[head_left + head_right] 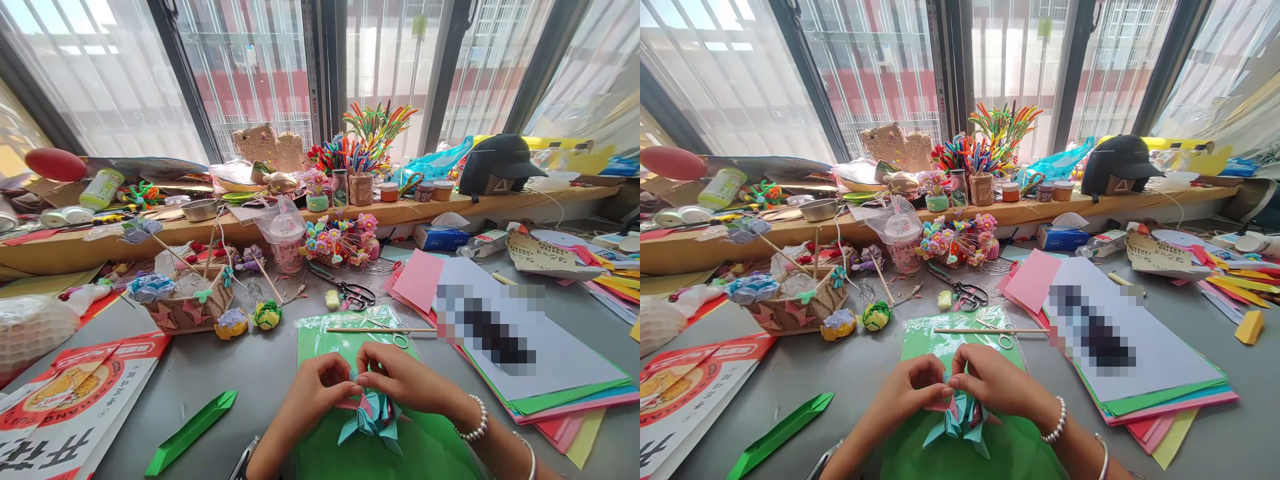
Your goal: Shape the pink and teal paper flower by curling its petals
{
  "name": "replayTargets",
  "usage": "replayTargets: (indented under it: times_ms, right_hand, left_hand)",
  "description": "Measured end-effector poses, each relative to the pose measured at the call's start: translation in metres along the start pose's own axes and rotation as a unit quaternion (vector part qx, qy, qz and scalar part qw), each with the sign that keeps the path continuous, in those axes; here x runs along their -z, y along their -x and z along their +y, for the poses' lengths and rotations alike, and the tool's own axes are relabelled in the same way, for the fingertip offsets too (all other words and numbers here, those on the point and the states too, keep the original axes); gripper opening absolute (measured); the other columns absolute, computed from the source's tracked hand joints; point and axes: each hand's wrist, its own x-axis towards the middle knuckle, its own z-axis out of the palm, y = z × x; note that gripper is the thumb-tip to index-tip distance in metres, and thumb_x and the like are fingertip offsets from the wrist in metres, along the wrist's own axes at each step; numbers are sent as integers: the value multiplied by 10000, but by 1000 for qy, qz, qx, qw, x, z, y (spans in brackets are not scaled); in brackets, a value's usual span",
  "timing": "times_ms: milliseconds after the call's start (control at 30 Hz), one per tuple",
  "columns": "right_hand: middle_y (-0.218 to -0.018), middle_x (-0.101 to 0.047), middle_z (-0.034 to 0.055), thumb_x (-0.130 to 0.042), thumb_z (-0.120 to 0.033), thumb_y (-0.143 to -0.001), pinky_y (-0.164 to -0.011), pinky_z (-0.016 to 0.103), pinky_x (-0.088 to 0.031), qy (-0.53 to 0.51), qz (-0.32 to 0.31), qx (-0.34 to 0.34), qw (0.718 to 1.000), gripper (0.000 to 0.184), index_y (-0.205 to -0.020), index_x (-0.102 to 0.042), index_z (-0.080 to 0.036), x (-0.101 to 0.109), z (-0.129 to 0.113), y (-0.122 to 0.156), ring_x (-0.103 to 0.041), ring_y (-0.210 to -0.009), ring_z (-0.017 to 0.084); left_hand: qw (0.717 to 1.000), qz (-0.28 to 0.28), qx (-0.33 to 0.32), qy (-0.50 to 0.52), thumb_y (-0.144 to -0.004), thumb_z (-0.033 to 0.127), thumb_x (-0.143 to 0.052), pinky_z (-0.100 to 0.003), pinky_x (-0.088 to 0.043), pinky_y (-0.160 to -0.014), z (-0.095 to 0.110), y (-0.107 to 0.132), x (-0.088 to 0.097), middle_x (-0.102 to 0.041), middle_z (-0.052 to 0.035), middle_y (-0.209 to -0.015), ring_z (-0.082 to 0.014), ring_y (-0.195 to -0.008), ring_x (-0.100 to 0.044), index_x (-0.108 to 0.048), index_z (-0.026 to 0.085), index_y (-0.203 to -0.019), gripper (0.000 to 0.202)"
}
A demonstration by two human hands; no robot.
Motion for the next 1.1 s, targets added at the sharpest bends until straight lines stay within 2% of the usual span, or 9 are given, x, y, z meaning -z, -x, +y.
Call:
replayTargets:
  times_ms: [200,300,500,733,1100]
  right_hand:
    - [-691,-525,-30,-521,-250,-814,-554,189,-333,-25,0,7,1000,110,-747,-523,-164,2,2,-1,-433,-613,93]
    - [-680,-533,-30,-538,-254,-803,-534,186,-322,-33,14,5,999,116,-736,-531,-160,3,1,-2,-428,-593,88]
    - [-675,-546,-23,-550,-256,-794,-528,190,-319,-32,40,-9,999,123,-724,-545,-155,4,1,-4,-445,-598,92]
    - [-671,-546,-24,-553,-256,-793,-519,194,-303,-29,44,-12,999,128,-719,-543,-152,4,1,-3,-443,-595,91]
    - [-634,-461,-45,-550,-320,-808,-481,191,-271,-71,49,-11,996,179,-750,-532,-152,4,1,-4,-365,-543,75]
  left_hand:
    - [998,-22,6,65,-534,298,-747,-298,-507,-586,1,-2,2,-546,31,-617,-143,-614,-579,-516,146,-647,299]
    - [997,-7,-16,79,-544,282,-747,-308,-517,-601,1,-2,3,-559,27,-637,-135,-611,-579,-521,145,-657,287]
    - [998,25,-64,-7,-632,259,-684,-301,-502,-628,3,-1,3,-599,-7,-642,-169,-632,-620,-572,134,-660,170]
    - [993,41,-87,-67,-659,250,-654,-302,-508,-621,9,3,2,-621,-15,-647,-186,-637,-638,-564,143,-682,142]
    - [974,90,-167,-124,-705,258,-623,-262,-482,-648,10,8,1,-604,1,-717,-142,-643,-616,-571,165,-756,119]
